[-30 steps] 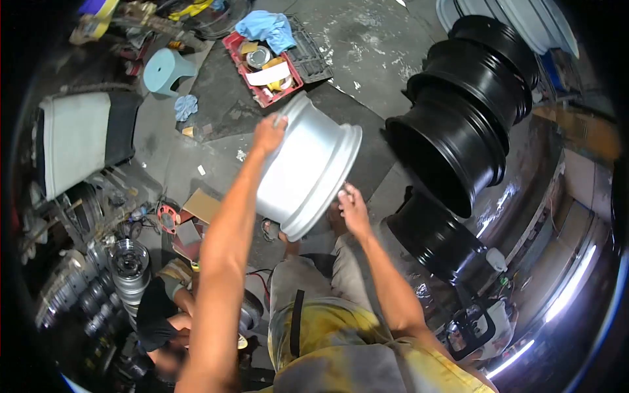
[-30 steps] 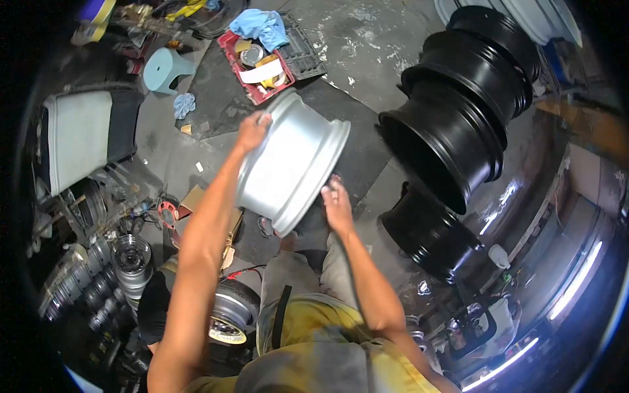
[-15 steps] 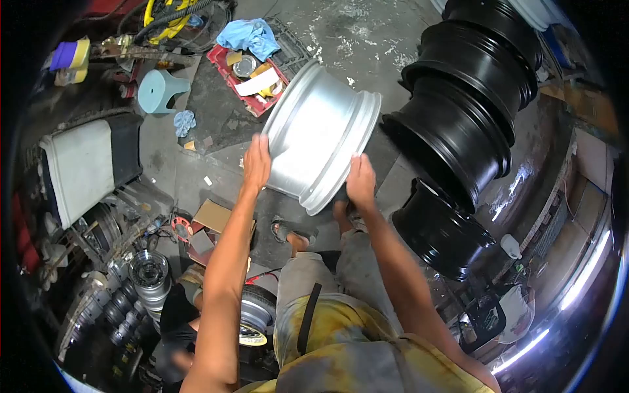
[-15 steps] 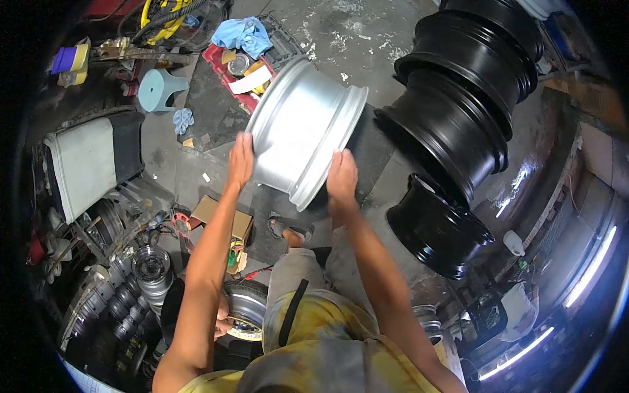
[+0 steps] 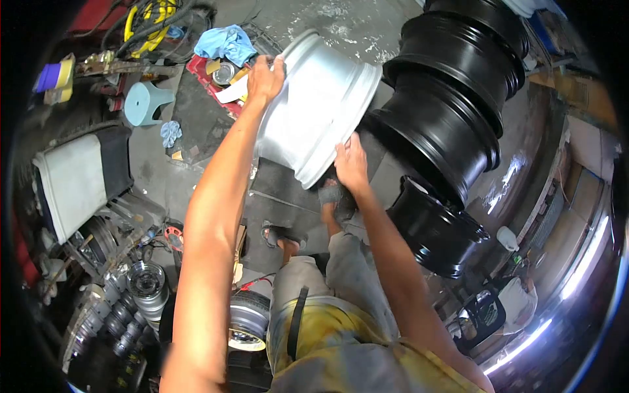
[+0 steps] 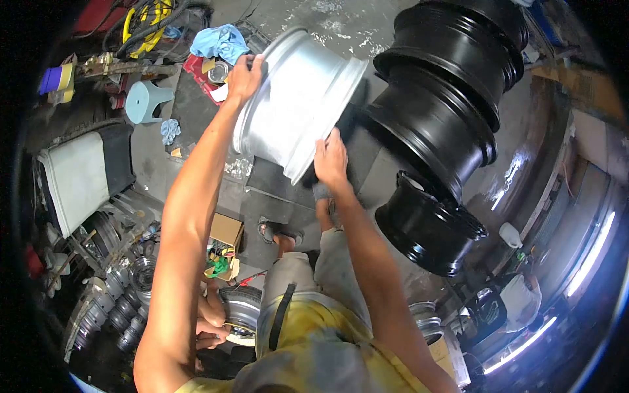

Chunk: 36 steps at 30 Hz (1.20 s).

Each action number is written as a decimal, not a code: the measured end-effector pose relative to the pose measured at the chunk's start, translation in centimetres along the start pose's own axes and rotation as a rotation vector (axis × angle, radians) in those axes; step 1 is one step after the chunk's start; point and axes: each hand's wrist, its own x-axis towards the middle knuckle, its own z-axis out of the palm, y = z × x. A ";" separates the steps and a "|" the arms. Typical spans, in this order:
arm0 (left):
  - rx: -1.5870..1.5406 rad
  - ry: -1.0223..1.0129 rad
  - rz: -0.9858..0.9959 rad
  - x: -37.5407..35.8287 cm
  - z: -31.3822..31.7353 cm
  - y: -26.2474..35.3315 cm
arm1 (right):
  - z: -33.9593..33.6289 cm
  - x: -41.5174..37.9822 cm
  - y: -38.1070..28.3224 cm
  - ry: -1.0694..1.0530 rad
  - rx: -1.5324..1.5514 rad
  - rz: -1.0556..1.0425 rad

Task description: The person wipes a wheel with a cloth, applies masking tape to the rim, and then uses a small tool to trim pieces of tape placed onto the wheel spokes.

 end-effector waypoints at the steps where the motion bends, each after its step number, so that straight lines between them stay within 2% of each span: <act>1: -0.014 0.034 0.033 -0.9 -0.1 -0.5 | -0.6 1.5 -0.2 -0.001 -0.009 0.037; 2: -0.032 0.073 0.071 -2.1 -0.1 -1.2 | -1.4 3.2 0.0 0.002 -0.052 0.017; 5: 0.038 0.084 -0.082 -6.0 0.1 -3.1 | -3.4 8.4 -0.3 0.095 -0.039 -0.051; 9: 0.066 0.164 -0.144 -8.8 1.9 -4.4 | -6.3 11.7 -2.7 0.100 0.008 0.058; 11: 0.056 0.192 -0.121 -8.6 2.8 -4.7 | -5.9 11.1 -1.6 0.270 -0.008 -0.056; 12: 0.048 0.228 -0.100 -8.2 3.3 -4.9 | -5.7 9.3 -1.0 0.216 -0.015 -0.062; 14: 0.023 0.157 -0.139 -6.9 3.7 -5.0 | -4.5 5.6 -0.2 0.098 -0.109 -0.057; 15: 0.038 0.045 -0.195 -6.5 3.1 -3.9 | -3.9 4.3 0.2 0.039 -0.160 -0.097; 18: 0.051 0.029 -0.111 -4.9 3.5 -2.8 | -2.3 4.0 1.1 -0.032 -0.212 -0.125; 21: 0.076 -0.010 -0.048 -0.9 4.8 -1.7 | -2.8 7.3 0.7 0.070 -0.292 -0.099; 22: 0.083 0.001 -0.048 -0.3 4.7 -0.2 | -3.2 8.7 0.4 0.094 -0.280 -0.013; 24: 0.086 -0.015 -0.066 0.8 3.8 1.7 | -4.3 10.8 1.1 0.088 -0.312 -0.057; 26: 0.081 -0.048 -0.073 1.1 4.0 3.6 | -6.1 11.5 -0.5 0.035 -0.326 0.012; 27: 0.069 -0.074 -0.094 1.2 3.7 4.3 | -6.1 12.8 1.1 0.030 -0.309 0.049; 28: 0.062 -0.103 -0.121 1.1 3.6 4.6 | -6.1 13.8 2.5 0.067 -0.243 0.048; 31: 0.069 -0.100 -0.100 0.4 3.9 5.1 | -8.0 14.3 -0.2 0.067 -0.357 0.085; 33: 0.024 -0.103 -0.117 -0.3 4.2 5.6 | -8.9 15.4 0.5 0.083 -0.384 0.072; 35: 0.010 -0.125 -0.041 0.8 5.3 4.5 | -9.8 16.7 0.8 0.098 -0.486 0.033; 36: -0.088 0.030 0.006 0.1 6.3 3.9 | -10.1 17.1 0.2 0.101 -0.575 0.010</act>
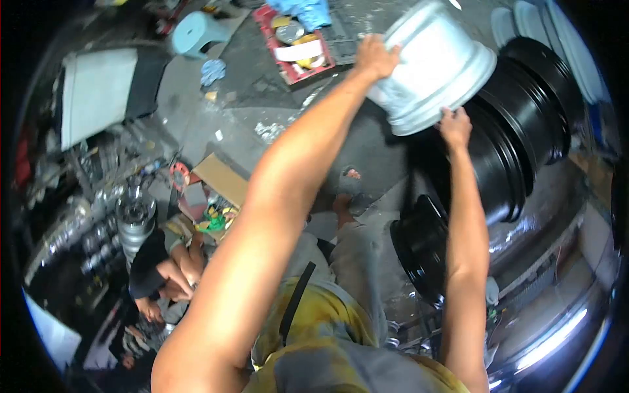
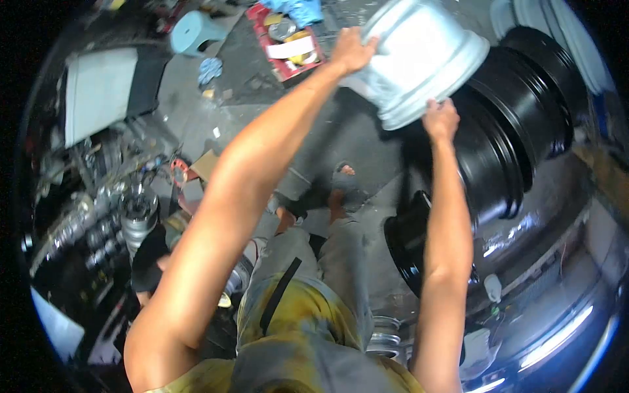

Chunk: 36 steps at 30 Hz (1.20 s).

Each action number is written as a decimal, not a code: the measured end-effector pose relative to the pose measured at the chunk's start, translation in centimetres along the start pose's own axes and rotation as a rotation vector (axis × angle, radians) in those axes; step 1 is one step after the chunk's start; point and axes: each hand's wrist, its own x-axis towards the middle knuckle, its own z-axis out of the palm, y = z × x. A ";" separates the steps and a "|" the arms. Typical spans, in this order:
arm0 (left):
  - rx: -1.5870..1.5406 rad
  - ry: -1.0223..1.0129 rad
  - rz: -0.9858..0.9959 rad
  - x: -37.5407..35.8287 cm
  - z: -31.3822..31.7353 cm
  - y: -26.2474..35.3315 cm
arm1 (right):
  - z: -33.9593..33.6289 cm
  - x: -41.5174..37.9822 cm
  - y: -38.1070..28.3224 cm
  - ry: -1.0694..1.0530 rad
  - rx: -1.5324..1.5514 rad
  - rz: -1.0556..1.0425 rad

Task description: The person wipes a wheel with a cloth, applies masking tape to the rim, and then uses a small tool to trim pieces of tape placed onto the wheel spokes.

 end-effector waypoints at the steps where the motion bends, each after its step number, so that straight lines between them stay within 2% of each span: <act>1: -0.058 0.054 -0.034 -1.0 0.4 0.0 | -0.3 1.0 0.2 -0.039 0.028 0.006; 3: -0.201 0.085 -0.090 -5.6 -0.9 0.0 | -0.4 3.1 0.8 -0.083 0.146 0.031; 5: -0.245 0.109 -0.108 -12.1 -1.0 -2.4 | -1.3 4.9 0.5 -0.096 0.258 0.059; 6: -0.281 -0.020 -0.200 -15.6 -2.1 -3.9 | -2.1 5.5 0.0 -0.104 0.282 0.068; 8: -0.207 -0.145 -0.376 -23.9 -2.7 -8.9 | -3.5 6.6 -1.3 -0.111 0.190 0.137; 10: -0.076 -0.253 -0.680 -33.3 -3.9 -14.6 | -3.2 7.4 -0.8 0.059 0.209 0.087; 11: 0.000 -0.294 -0.829 -38.0 -5.8 -16.8 | -3.2 7.7 -0.3 0.101 0.002 -0.005; 12: 0.083 -0.245 -0.928 -43.7 -5.8 -20.3 | -3.3 8.2 0.5 0.150 -0.202 -0.103; 14: 0.159 -0.311 -1.053 -53.9 -7.4 -25.9 | -2.7 8.4 1.8 -0.004 -0.152 -0.088; 15: 0.235 -0.390 -1.050 -57.8 -8.9 -27.2 | -2.0 9.1 3.8 -0.057 0.023 -0.096; 17: 0.150 -0.238 -1.362 -62.9 -11.0 -27.0 | -1.7 10.5 6.2 -0.214 0.335 -0.081; 18: 0.136 -0.191 -1.355 -65.2 -11.6 -26.8 | -2.3 11.0 6.7 -0.314 0.465 -0.054; 20: 0.020 -0.139 -1.411 -67.5 -12.5 -25.4 | -4.2 12.8 5.9 -0.493 0.254 0.024; 22: -0.082 -0.206 -1.358 -74.0 -4.1 -29.7 | -6.4 15.1 7.1 -0.824 0.540 0.134; 23: -0.098 -0.394 -1.303 -69.6 -10.1 -25.0 | -6.6 14.5 5.2 -0.775 0.384 0.162; 24: -0.142 -0.121 -1.488 -70.5 -7.0 -23.8 | -5.9 12.4 2.6 -0.720 0.230 0.180; 25: -0.184 -0.019 -1.469 -71.3 -4.5 -22.8 | -4.8 7.2 -1.4 -0.639 0.069 0.174; 26: -0.352 -0.126 -1.402 -71.0 -4.9 -21.7 | -3.9 3.1 -5.2 -0.543 -0.084 0.160; 28: -0.484 -0.125 -1.400 -72.3 -1.1 -20.3 | -0.9 6.3 -2.4 -0.889 -0.129 -0.045; 29: -0.536 -0.093 -1.423 -72.2 0.6 -19.5 | 1.1 3.0 -5.4 -0.885 -0.151 -0.028; 30: -0.726 -0.106 -1.541 -71.8 1.9 -18.8 | 3.4 -2.1 -7.4 -0.886 -0.170 -0.013; 31: -0.901 -0.109 -1.656 -72.2 2.7 -19.1 | 6.0 -5.1 -10.0 -0.975 -0.349 -0.096; 32: -0.948 0.082 -1.735 -72.7 5.9 -18.6 | 9.4 -8.8 -11.9 -1.065 -0.519 -0.180; 33: -0.954 0.085 -1.758 -72.1 3.9 -17.9 | 11.5 -13.4 -13.9 -1.108 -0.494 -0.254; 34: -0.986 0.132 -1.701 -72.3 3.4 -17.6 | 13.5 -17.6 -16.0 -1.144 -0.469 -0.329; 35: -0.993 0.204 -1.730 -72.4 2.8 -17.5 | 16.7 -20.5 -17.9 -1.226 -0.449 -0.253; 36: -1.009 0.275 -1.755 -72.0 2.5 -17.3 | 18.8 -24.2 -21.0 -1.272 -0.660 -0.549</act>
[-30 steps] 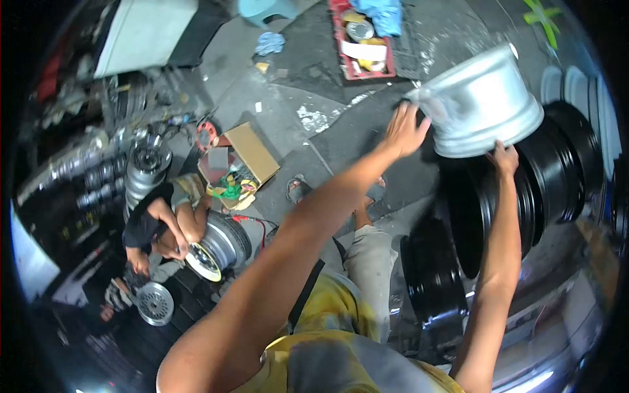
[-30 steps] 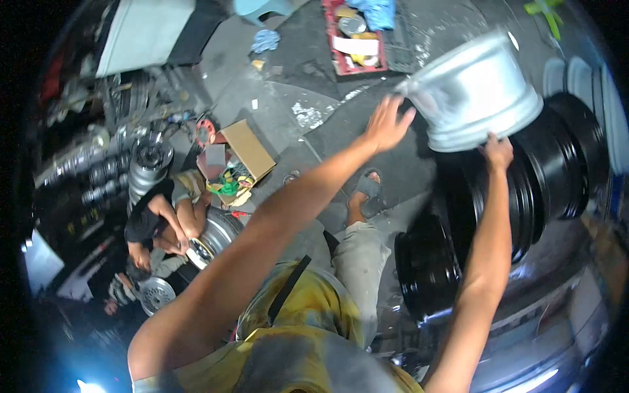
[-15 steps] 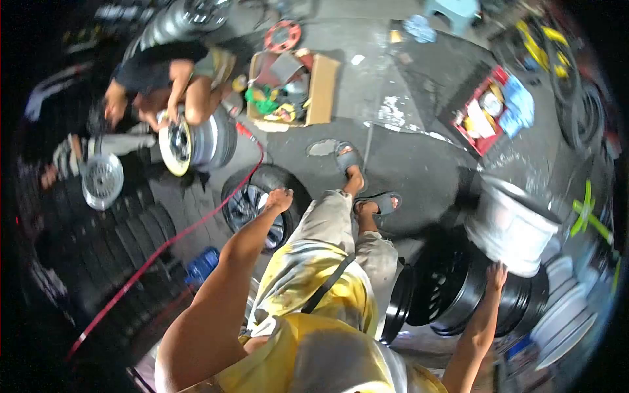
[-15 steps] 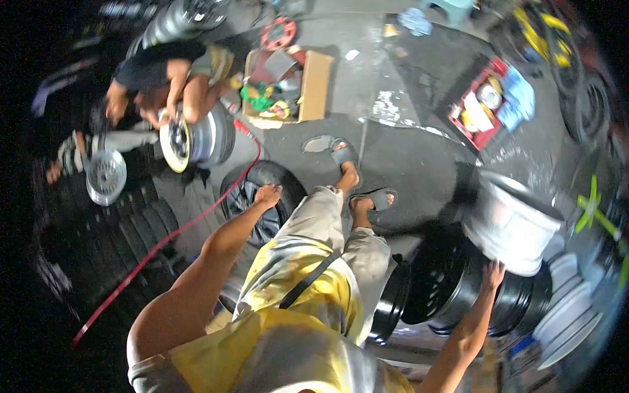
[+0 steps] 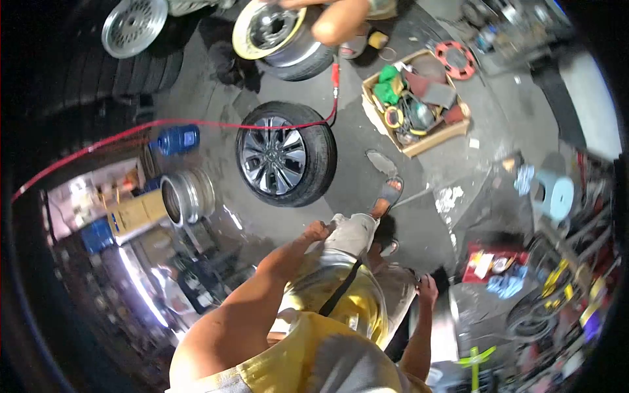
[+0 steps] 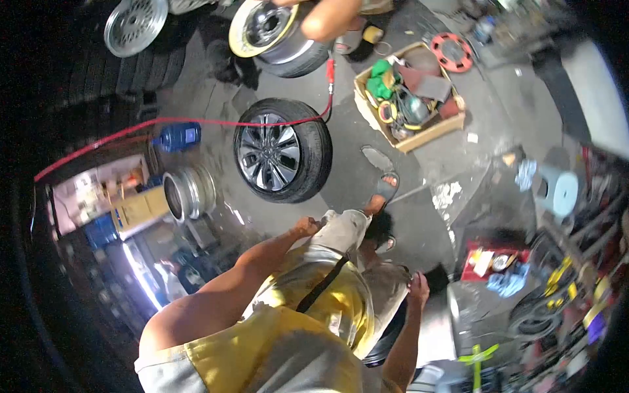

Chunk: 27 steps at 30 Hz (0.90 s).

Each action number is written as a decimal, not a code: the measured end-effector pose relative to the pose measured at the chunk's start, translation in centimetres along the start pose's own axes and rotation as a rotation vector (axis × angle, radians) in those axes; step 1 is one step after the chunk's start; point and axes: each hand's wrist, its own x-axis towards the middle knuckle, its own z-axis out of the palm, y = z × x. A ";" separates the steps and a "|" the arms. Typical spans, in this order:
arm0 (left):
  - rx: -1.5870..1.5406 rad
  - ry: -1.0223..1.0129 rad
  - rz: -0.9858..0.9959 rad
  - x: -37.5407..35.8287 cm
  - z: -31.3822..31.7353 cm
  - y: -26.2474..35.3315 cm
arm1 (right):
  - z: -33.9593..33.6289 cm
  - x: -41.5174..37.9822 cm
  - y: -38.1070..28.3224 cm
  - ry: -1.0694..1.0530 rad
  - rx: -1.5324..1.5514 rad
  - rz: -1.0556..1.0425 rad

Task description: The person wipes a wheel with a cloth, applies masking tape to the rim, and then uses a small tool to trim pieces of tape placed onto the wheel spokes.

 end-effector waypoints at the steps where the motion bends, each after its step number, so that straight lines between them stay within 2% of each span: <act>1: -0.072 0.042 0.012 0.5 0.2 -0.4 | 1.1 1.7 -2.8 0.000 -0.093 -0.080; 2: -0.145 0.078 0.020 1.0 0.7 -1.1 | 2.1 2.5 -7.7 0.011 -0.341 -0.292; 3: -0.200 0.071 0.005 0.8 0.7 -0.8 | 2.3 4.1 -10.4 -0.050 -0.373 -0.332; 6: -0.367 0.236 -0.082 1.5 -0.2 0.4 | 3.3 7.1 -19.2 -0.186 -0.276 -0.191; 9: -0.509 0.284 -0.195 1.9 0.9 0.3 | 1.5 13.3 -20.5 -0.294 -0.404 -0.186; 10: -0.584 0.323 -0.211 3.4 4.0 -1.4 | 1.0 14.3 -21.5 -0.332 -0.307 -0.029; 11: -0.657 0.351 -0.208 5.1 7.2 -2.6 | -0.3 16.3 -21.4 -0.469 -0.158 0.039; 12: -0.723 0.332 -0.231 4.3 8.4 -2.8 | -0.8 16.6 -21.9 -0.544 -0.323 -0.037; 15: -0.848 0.323 -0.353 -0.2 10.7 1.1 | -0.2 16.1 -27.8 -0.582 -1.015 -0.518; 17: -0.895 0.318 -0.456 -3.4 12.3 3.2 | 0.6 16.6 -30.6 -0.606 -1.021 -0.285; 20: -0.983 0.217 -0.483 -5.2 15.2 7.6 | -3.5 21.3 -32.4 -0.588 -1.160 -0.371; 22: -1.024 0.223 -0.614 -3.3 15.8 8.5 | -4.5 22.4 -35.9 -0.635 -1.348 -0.706; 25: -1.148 0.269 -0.615 2.1 14.5 6.8 | -4.1 21.9 -39.6 -0.499 -1.267 -0.281; 26: -1.208 0.248 -0.627 4.2 13.0 5.8 | -3.7 21.3 -40.7 -0.494 -1.294 -0.276; 27: -1.228 0.332 -0.612 6.4 11.7 5.1 | -3.0 20.8 -41.6 -0.480 -1.436 -0.324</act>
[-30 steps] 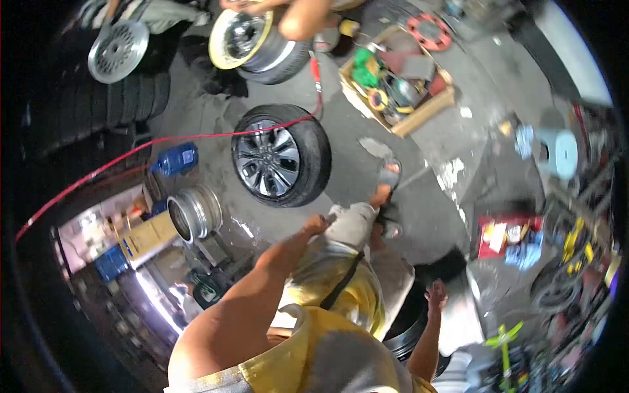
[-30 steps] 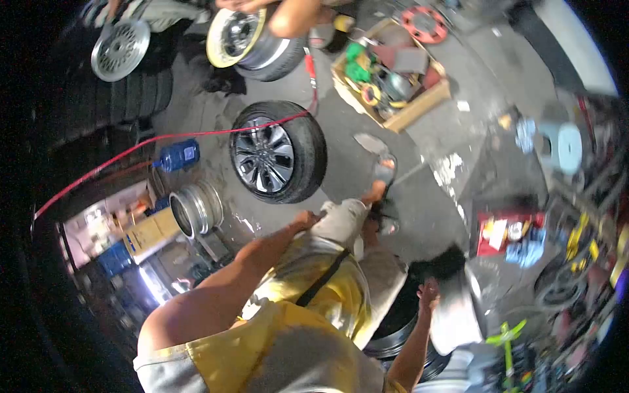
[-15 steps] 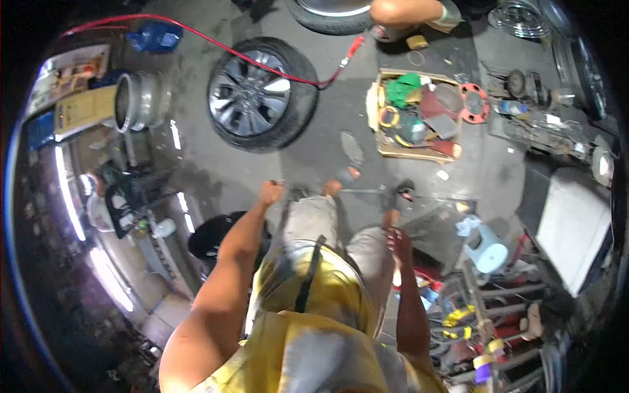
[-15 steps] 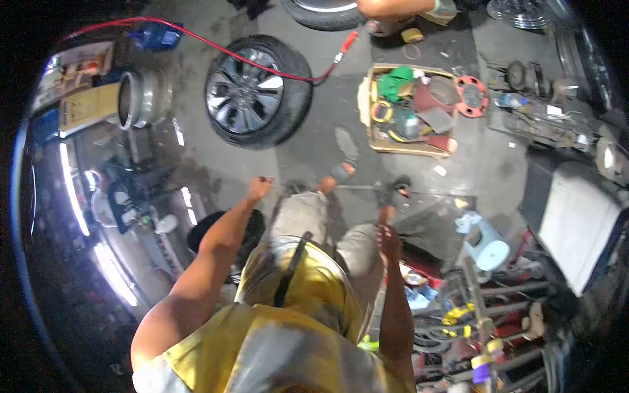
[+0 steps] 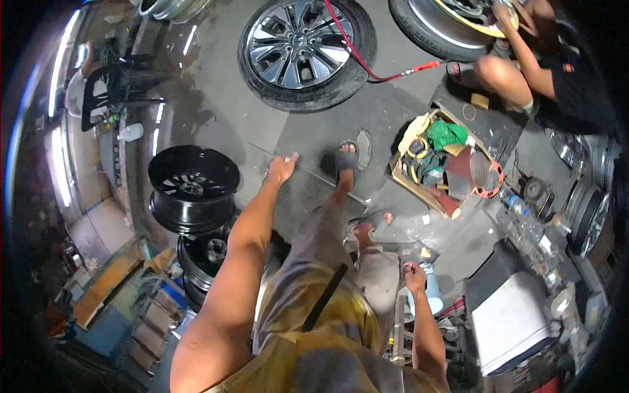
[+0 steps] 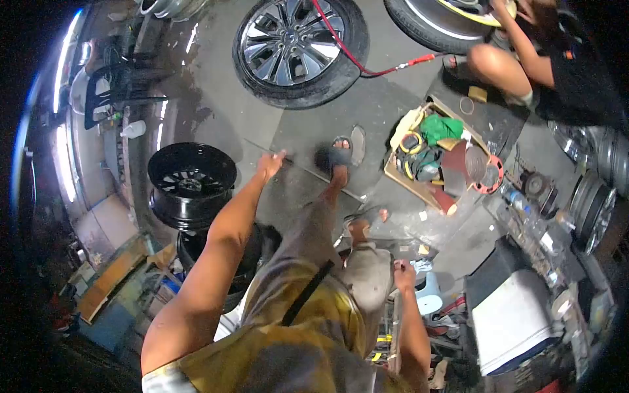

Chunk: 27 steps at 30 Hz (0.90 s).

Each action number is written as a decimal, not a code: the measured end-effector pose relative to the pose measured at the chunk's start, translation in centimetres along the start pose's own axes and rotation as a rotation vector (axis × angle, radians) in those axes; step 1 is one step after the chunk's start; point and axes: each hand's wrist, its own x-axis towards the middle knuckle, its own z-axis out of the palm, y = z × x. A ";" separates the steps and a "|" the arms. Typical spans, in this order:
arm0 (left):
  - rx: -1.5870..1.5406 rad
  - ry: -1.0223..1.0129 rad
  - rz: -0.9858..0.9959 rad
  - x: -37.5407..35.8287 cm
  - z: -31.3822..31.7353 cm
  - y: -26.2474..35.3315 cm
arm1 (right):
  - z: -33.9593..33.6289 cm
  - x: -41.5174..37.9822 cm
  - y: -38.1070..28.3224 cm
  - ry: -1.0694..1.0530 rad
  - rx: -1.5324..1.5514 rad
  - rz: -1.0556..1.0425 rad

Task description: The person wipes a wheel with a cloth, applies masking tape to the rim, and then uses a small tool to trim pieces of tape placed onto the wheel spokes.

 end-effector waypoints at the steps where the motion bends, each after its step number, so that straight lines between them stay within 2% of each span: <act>1: -0.046 0.059 0.057 2.9 -0.4 2.4 | -0.3 0.9 -1.0 0.010 -0.141 -0.016; 2: 0.017 0.080 0.200 5.7 -0.9 5.3 | 0.5 2.0 0.3 0.010 0.066 -0.109; 3: 0.023 0.110 0.267 7.4 -1.2 7.5 | 0.7 2.0 -2.0 0.066 -0.082 -0.165; 7: 0.034 0.233 0.494 13.5 -5.6 16.1 | 3.7 2.6 -9.6 0.085 -0.184 -0.244; 9: 0.171 0.222 0.480 18.6 -6.9 17.4 | 5.0 2.8 -12.7 0.087 -0.384 -0.350; 11: 0.182 0.246 0.400 20.2 -9.2 18.8 | 5.4 1.9 -16.6 0.079 -0.412 -0.322; 13: 0.194 0.271 0.323 22.3 -10.5 19.3 | 5.9 2.1 -18.8 0.106 -0.630 -0.271; 15: 0.132 0.406 0.263 24.8 -10.5 18.5 | 6.2 2.6 -19.8 0.072 -0.636 -0.264; 17: 0.216 0.356 0.269 26.9 -10.7 18.2 | 6.4 3.3 -21.3 0.056 -0.646 -0.263; 19: 0.212 0.282 0.247 26.9 -10.5 18.8 | 6.8 3.6 -23.5 0.053 -0.628 -0.374; 21: 0.226 0.360 0.326 28.9 -9.4 17.8 | 6.9 3.8 -24.9 0.006 -0.624 -0.362; 23: 0.193 0.418 0.311 28.3 -8.9 18.3 | 6.8 4.5 -25.7 -0.045 -0.623 -0.355; 25: 0.174 0.617 0.485 28.6 -7.2 17.5 | 6.6 5.4 -25.8 -0.016 -0.694 -0.432; 27: 0.198 0.694 0.522 28.1 -5.9 17.3 | 6.0 6.8 -24.8 -0.003 -0.638 -0.452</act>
